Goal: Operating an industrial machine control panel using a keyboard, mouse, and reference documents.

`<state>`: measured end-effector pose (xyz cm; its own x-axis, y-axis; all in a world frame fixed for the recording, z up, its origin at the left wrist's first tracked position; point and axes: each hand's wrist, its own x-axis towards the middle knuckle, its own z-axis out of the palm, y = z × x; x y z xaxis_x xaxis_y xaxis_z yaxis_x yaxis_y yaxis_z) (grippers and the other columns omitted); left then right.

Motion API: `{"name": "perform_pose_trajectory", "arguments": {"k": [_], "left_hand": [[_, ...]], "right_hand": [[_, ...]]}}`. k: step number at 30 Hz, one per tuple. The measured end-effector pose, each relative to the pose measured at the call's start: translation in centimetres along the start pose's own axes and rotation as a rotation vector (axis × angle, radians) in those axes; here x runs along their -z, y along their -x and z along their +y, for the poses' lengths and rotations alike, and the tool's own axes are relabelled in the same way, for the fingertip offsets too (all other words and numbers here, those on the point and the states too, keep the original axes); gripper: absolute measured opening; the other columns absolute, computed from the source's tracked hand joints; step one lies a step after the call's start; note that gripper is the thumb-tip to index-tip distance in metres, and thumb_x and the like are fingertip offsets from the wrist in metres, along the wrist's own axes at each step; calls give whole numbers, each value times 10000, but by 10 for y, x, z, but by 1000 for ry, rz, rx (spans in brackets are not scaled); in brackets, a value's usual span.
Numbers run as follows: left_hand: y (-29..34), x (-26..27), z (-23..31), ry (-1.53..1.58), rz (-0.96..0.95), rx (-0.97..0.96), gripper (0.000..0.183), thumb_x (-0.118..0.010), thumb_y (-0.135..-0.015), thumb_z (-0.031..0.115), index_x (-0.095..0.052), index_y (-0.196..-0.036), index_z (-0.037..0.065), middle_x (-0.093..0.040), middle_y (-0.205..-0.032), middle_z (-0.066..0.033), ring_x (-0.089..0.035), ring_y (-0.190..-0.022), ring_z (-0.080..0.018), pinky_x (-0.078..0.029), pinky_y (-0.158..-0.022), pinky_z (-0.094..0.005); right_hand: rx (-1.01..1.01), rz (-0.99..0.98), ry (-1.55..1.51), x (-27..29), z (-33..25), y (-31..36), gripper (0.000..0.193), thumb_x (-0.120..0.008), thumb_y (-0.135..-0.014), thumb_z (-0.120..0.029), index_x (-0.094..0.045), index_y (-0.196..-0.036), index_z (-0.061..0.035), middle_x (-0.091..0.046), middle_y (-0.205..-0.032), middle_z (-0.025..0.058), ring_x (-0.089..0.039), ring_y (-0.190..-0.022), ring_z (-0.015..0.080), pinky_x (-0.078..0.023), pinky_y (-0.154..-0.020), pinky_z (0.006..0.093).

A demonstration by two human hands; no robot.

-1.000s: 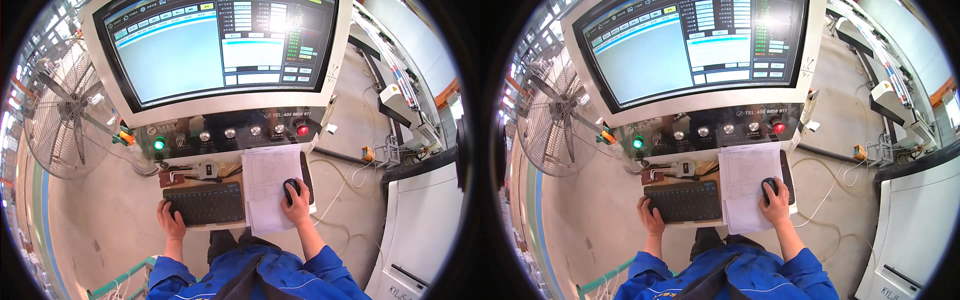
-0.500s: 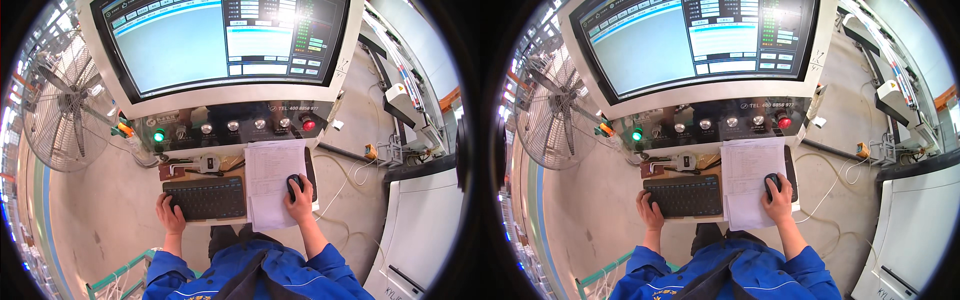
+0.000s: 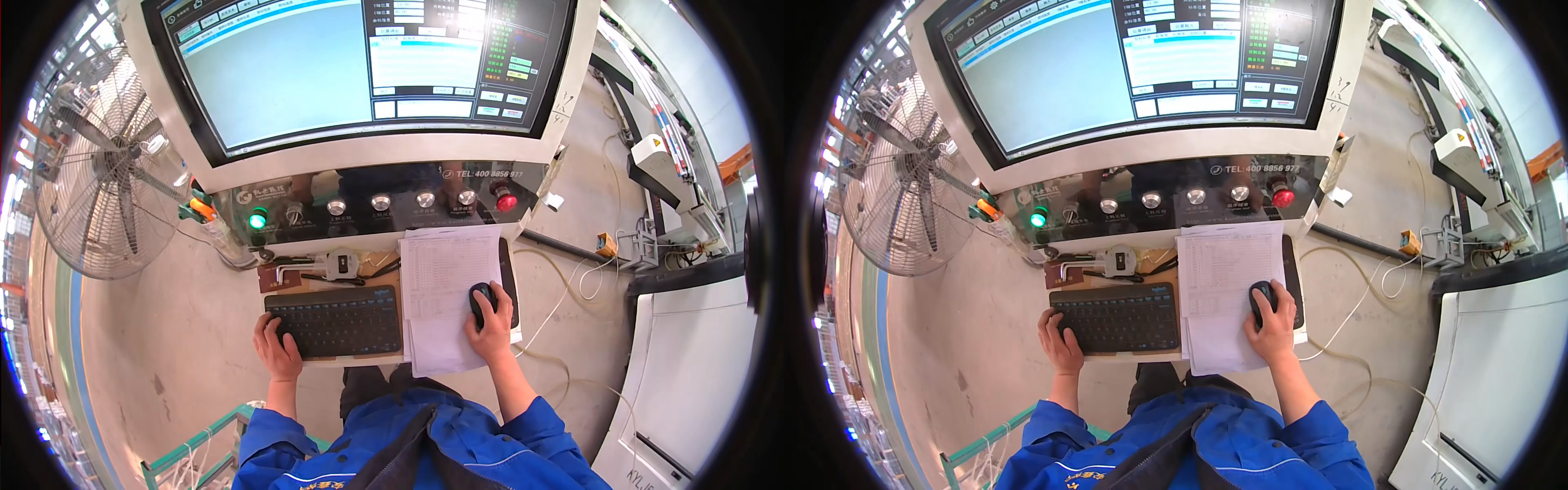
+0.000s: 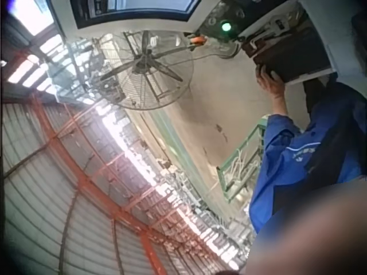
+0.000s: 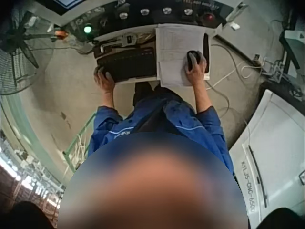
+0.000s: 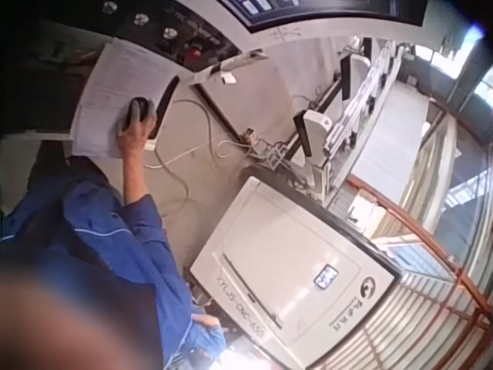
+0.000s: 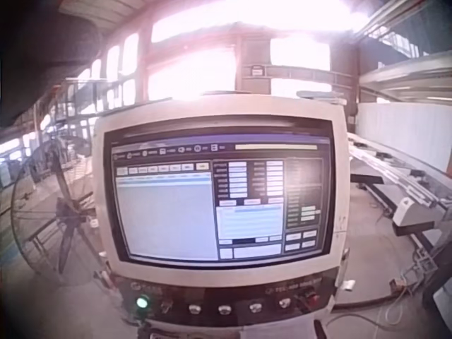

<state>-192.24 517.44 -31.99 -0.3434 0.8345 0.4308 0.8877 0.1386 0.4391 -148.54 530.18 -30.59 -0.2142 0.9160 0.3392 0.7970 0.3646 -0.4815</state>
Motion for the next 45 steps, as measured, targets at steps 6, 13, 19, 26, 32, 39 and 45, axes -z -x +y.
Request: {"name": "perform_pose_trajectory", "arguments": {"k": [6, 13, 19, 26, 32, 39, 45], "left_hand": [[2, -2, -7, -14, 19, -36, 357, -506, -1077, 269, -631, -1266, -6, -602, -1356, -232, -574, -1273, -434, -432, -1120, -518], [5, -9, -14, 35, -27, -8, 376, -505, -1089, 257, -630, -1310, -22, -581, -1399, -225, -560, -1313, -411, -438, -1142, -495], [0, -10, -5, 70, -29, -28, 382, -469, -1110, 253, -625, -1322, -24, -574, -1406, -216, -559, -1313, -401, -439, -1140, -494], [-1, -9, -8, 26, -56, -31, 383, -471, -1108, 257, -633, -1296, -35, -571, -1410, -231, -574, -1286, -420, -477, -1105, -498], [-1, -8, -5, 26, -85, -10, 391, -450, -1116, 256, -634, -1306, -33, -585, -1400, -221, -566, -1313, -400, -440, -1143, -489], [-1, -7, -7, 4, -87, -39, 391, -443, -1120, 271, -670, -1274, -8, -596, -1402, -205, -571, -1313, -389, -439, -1145, -481], [0, -7, -7, 4, -80, -36, 394, -438, -1125, 281, -677, -1266, 2, -598, -1400, -202, -573, -1313, -387, -441, -1140, -480]], "right_hand": [[9, 34, 9, -1, 2, -4, 580, -739, -773, -75, -658, -1347, -66, -529, -1461, 285, -541, -1296, 481, -454, -1105, 545], [-21, -2, 20, -10, 13, 4, 628, -746, -787, -84, -611, -1400, -66, -516, -1492, 255, -537, -1317, 453, -449, -1111, 534], [-16, 17, -1, -11, 12, 1, 625, -749, -782, -80, -611, -1391, -64, -518, -1492, 254, -539, -1311, 447, -454, -1104, 529], [-7, 8, 8, -10, 13, 0, 617, -751, -764, -54, -636, -1370, -74, -513, -1490, 253, -552, -1293, 428, -485, -1070, 503], [-14, 25, -8, -10, 12, 0, 616, -751, -763, -55, -639, -1368, -76, -514, -1491, 250, -552, -1293, 425, -488, -1066, 494], [-21, 20, -2, -10, 13, 1, 625, -754, -762, -62, -633, -1374, -81, -516, -1492, 244, -551, -1298, 423, -468, -1081, 502], [-23, 12, 3, -10, 11, 0, 620, -750, -761, -56, -632, -1369, -78, -522, -1486, 246, -548, -1304, 426, -456, -1095, 508]]}}
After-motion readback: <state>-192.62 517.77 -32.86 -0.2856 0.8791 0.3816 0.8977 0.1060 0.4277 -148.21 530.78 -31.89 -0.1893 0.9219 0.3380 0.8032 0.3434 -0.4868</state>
